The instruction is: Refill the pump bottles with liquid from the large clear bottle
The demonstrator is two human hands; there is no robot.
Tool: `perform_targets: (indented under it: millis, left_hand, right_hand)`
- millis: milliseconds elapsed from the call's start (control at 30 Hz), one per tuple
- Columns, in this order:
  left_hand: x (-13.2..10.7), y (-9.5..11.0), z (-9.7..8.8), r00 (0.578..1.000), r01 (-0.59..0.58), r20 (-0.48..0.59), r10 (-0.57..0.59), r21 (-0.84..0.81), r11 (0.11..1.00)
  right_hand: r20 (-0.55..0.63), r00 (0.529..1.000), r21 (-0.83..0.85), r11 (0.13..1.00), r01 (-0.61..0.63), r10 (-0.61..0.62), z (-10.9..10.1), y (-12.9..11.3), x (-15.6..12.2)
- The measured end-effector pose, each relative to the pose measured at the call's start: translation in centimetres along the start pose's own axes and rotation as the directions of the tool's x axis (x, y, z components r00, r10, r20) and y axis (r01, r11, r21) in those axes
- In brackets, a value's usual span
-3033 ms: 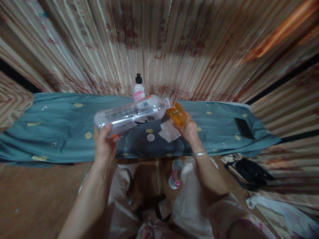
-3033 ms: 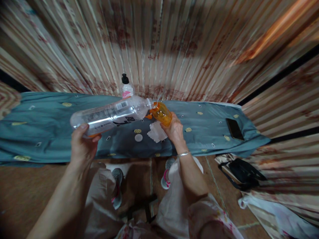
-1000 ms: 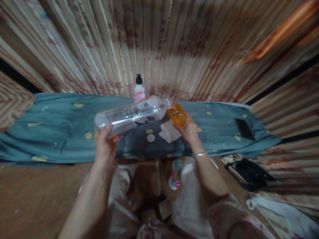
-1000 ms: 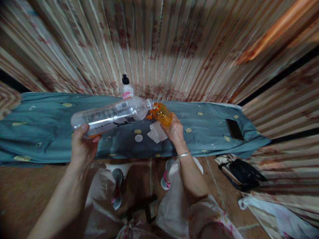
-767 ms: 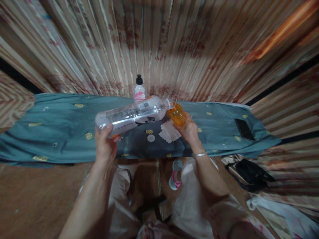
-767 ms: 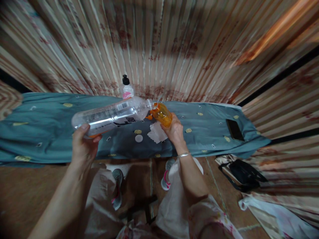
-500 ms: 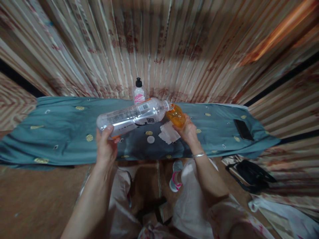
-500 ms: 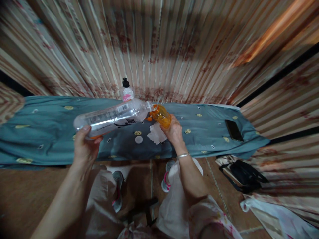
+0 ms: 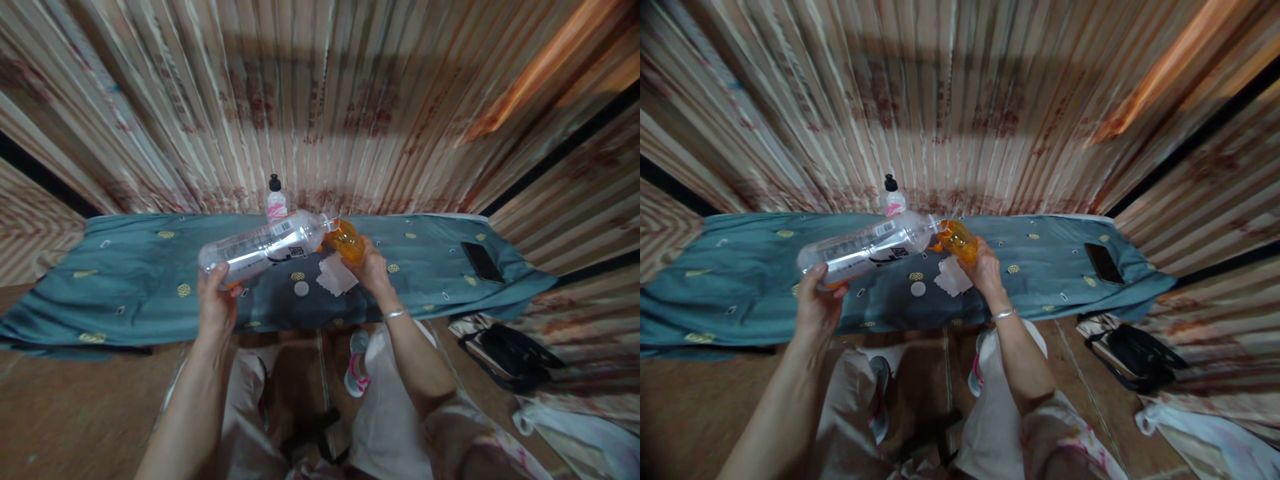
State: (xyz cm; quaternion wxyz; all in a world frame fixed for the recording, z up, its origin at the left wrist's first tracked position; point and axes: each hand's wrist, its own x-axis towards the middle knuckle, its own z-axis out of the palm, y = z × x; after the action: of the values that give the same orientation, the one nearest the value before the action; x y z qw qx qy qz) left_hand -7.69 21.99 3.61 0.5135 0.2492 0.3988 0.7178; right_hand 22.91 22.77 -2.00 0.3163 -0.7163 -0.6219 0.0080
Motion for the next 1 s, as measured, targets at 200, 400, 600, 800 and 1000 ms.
perform_targets:
  millis: [200, 400, 600, 800, 1000]
  left_hand:
    - [0.06, 0.06, -0.11, 1.0, -0.008, -0.022, 0.009, 0.02, 1.0]
    - [0.29, -0.18, -0.4, 0.999, -0.028, -0.018, 0.029, 0.044, 0.999]
    - [0.56, -0.44, -0.53, 0.999, -0.035, -0.024, 0.036, 0.029, 0.999]
    - [0.6, -0.41, -0.28, 0.999, -0.022, -0.047, 0.024, 0.038, 0.999]
    - [0.53, -0.34, -0.17, 0.999, -0.016, -0.046, 0.018, 0.039, 0.999]
  right_hand:
    - [-0.024, 0.999, -0.026, 0.999, 0.045, -0.046, 0.33, 0.12, 0.11]
    - [-0.013, 0.999, -0.018, 0.999, 0.044, -0.045, 0.26, -0.28, 0.16]
    - [-0.041, 0.998, -0.026, 0.998, 0.057, -0.058, 0.41, -0.46, 0.26]
    - [-0.043, 0.997, -0.035, 0.998, 0.058, -0.059, 0.64, -0.56, 0.39]
    - [-0.05, 0.997, -0.06, 0.997, 0.054, -0.057, 0.8, -0.47, 0.44]
